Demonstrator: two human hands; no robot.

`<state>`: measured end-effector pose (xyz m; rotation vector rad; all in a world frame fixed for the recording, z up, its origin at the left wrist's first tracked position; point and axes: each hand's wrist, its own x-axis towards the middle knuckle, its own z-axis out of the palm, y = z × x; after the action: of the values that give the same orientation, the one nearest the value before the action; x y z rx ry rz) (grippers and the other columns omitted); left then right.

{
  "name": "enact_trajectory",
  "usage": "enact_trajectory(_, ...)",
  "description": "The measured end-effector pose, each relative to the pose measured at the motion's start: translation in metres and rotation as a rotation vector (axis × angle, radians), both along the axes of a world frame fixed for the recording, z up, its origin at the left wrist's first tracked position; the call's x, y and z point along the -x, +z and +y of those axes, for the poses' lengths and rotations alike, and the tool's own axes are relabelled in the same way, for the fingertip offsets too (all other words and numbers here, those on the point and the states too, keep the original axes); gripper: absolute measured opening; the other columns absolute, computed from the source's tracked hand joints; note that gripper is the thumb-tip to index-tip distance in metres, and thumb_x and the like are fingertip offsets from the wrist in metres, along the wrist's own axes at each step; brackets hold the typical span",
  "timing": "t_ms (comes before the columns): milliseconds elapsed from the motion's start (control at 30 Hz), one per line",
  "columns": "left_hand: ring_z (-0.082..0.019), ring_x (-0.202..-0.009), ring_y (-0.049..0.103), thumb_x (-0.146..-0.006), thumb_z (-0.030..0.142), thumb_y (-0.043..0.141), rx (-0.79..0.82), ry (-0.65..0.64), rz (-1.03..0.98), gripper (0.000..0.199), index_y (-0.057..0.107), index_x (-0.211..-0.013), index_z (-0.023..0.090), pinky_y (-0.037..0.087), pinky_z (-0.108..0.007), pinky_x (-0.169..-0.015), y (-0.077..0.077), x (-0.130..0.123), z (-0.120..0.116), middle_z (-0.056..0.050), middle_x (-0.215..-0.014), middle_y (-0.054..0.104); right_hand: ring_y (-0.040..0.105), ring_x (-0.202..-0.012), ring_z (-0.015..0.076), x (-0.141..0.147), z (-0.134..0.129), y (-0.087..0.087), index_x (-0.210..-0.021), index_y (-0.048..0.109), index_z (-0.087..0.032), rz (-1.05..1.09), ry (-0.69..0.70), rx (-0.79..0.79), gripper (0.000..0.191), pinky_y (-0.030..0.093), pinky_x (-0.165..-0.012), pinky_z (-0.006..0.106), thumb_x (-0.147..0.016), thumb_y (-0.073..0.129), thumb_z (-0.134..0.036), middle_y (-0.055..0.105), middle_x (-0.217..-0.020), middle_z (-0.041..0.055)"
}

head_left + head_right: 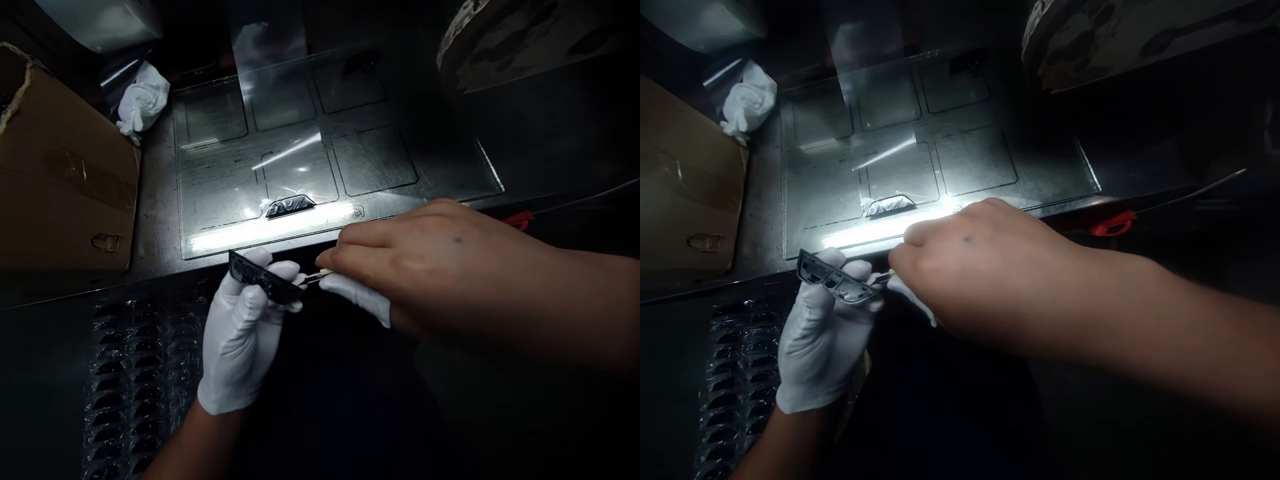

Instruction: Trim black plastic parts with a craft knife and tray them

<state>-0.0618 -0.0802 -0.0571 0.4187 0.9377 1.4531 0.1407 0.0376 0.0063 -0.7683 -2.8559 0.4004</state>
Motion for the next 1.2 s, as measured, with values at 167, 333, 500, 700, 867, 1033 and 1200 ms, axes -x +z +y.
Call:
enact_trajectory(167,-0.014,-0.096,0.078,-0.100,0.033,0.073,-0.011,0.023,0.071,0.020,0.074,-0.119,0.027,0.066,-0.022,-0.083,0.001,0.001,0.000,0.001,-0.107,0.083,0.062,-0.064,0.0186,0.003,0.003,0.002,-0.107,0.076,-0.023,-0.107,0.113,0.003,0.032,0.034,-0.054,0.034,-0.080,0.065,-0.008,0.077,-0.095,0.0040)
enact_trajectory(333,-0.013,-0.094,0.077,-0.101,0.029,0.072,0.007,0.030,0.118,0.019,0.074,-0.119,0.026,0.065,-0.022,-0.085,0.001,0.002,0.000,0.000,-0.107,0.082,0.061,-0.064,0.0177,0.005,0.001,0.000,-0.111,0.076,-0.023,-0.166,0.111,-0.020,0.035,0.032,-0.054,0.032,-0.082,0.059,-0.011,0.076,-0.090,0.0026)
enact_trajectory(500,-0.014,-0.095,0.076,-0.096,0.032,0.079,0.050,0.043,0.200,0.024,0.074,-0.119,0.025,0.064,-0.023,-0.083,0.004,0.000,0.000,-0.001,-0.106,0.081,0.057,-0.060,0.0173,0.004,0.002,-0.002,-0.108,0.077,-0.023,-0.179,0.108,-0.022,0.034,0.028,-0.055,0.033,-0.081,0.061,-0.009,0.074,-0.085,0.0025)
enact_trajectory(700,-0.019,-0.097,0.077,-0.093,0.036,0.082,0.070,0.060,0.244,0.028,0.075,-0.118,0.027,0.065,-0.028,-0.081,0.003,-0.003,0.000,-0.003,-0.106,0.080,0.050,-0.053,0.0153,0.002,0.002,-0.002,-0.091,0.074,-0.023,-0.197,0.121,0.008,0.018,0.024,-0.052,0.033,-0.081,0.066,-0.010,0.068,-0.074,0.0009)
enact_trajectory(867,-0.019,-0.100,0.077,-0.094,0.031,0.081,0.007,0.091,0.299,0.024,0.075,-0.116,0.027,0.065,-0.031,-0.091,0.003,-0.004,0.001,-0.001,-0.106,0.080,0.061,-0.061,0.0184,0.003,-0.001,0.000,-0.105,0.075,-0.022,-0.202,0.106,-0.027,0.032,0.028,-0.053,0.032,-0.079,0.065,-0.006,0.074,-0.087,0.0033)
enact_trajectory(1033,-0.022,-0.101,0.077,-0.093,0.028,0.081,-0.042,0.120,0.384,0.020,0.077,-0.112,0.026,0.066,-0.034,-0.091,0.009,-0.009,0.003,-0.002,-0.104,0.080,0.061,-0.062,0.0187,0.005,-0.008,-0.001,-0.110,0.076,-0.020,-0.189,0.072,-0.029,0.031,0.031,-0.055,0.032,-0.083,0.066,-0.009,0.076,-0.088,0.0058)
enact_trajectory(1200,-0.022,-0.103,0.077,-0.091,0.027,0.083,-0.035,0.140,0.388,0.021,0.077,-0.111,0.026,0.065,-0.032,-0.090,0.006,-0.013,0.003,-0.001,-0.105,0.080,0.060,-0.060,0.0177,0.001,-0.010,0.003,-0.113,0.077,-0.021,-0.139,0.074,-0.027,0.034,0.035,-0.055,0.032,-0.084,0.065,-0.010,0.077,-0.090,0.0051)
